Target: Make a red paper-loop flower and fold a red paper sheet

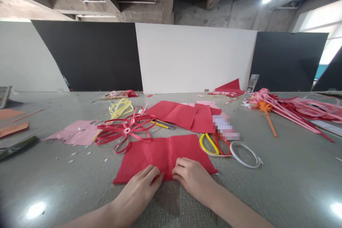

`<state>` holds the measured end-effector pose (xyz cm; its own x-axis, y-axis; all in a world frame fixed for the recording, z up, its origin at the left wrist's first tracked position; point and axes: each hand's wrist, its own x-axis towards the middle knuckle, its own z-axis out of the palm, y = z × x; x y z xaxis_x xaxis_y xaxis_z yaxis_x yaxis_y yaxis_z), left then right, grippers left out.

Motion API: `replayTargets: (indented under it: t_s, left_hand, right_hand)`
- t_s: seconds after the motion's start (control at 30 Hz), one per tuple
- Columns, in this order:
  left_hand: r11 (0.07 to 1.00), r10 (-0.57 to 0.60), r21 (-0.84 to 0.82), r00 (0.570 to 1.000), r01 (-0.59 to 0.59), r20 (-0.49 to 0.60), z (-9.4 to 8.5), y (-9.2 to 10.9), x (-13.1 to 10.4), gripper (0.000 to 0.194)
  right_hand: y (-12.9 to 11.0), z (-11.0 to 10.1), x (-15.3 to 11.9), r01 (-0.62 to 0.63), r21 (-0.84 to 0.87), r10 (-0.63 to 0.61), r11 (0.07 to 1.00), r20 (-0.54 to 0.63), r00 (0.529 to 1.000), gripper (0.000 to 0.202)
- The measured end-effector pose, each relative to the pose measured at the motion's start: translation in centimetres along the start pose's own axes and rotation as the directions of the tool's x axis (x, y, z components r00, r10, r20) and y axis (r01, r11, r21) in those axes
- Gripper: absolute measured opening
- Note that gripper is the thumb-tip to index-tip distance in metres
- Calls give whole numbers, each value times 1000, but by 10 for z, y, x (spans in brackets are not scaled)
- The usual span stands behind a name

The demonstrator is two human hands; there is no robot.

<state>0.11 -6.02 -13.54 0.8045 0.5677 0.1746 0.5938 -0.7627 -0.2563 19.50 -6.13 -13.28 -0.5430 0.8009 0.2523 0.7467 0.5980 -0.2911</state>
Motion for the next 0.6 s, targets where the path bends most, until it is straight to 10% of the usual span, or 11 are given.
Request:
replayTargets:
  t_s: [0.37, 0.6]
  left_hand:
    - [987, 76, -140, 996, -80, -35, -1, -14, 0, 6]
    - [966, -65, -249, 998, 63, 1, 1, -17, 1, 9]
  right_hand:
    - [-6, 17, -5, 108, -369, -153, 923, -95, 984, 16]
    - [2, 23, -3, 177, -266, -218, 948, -134, 967, 19]
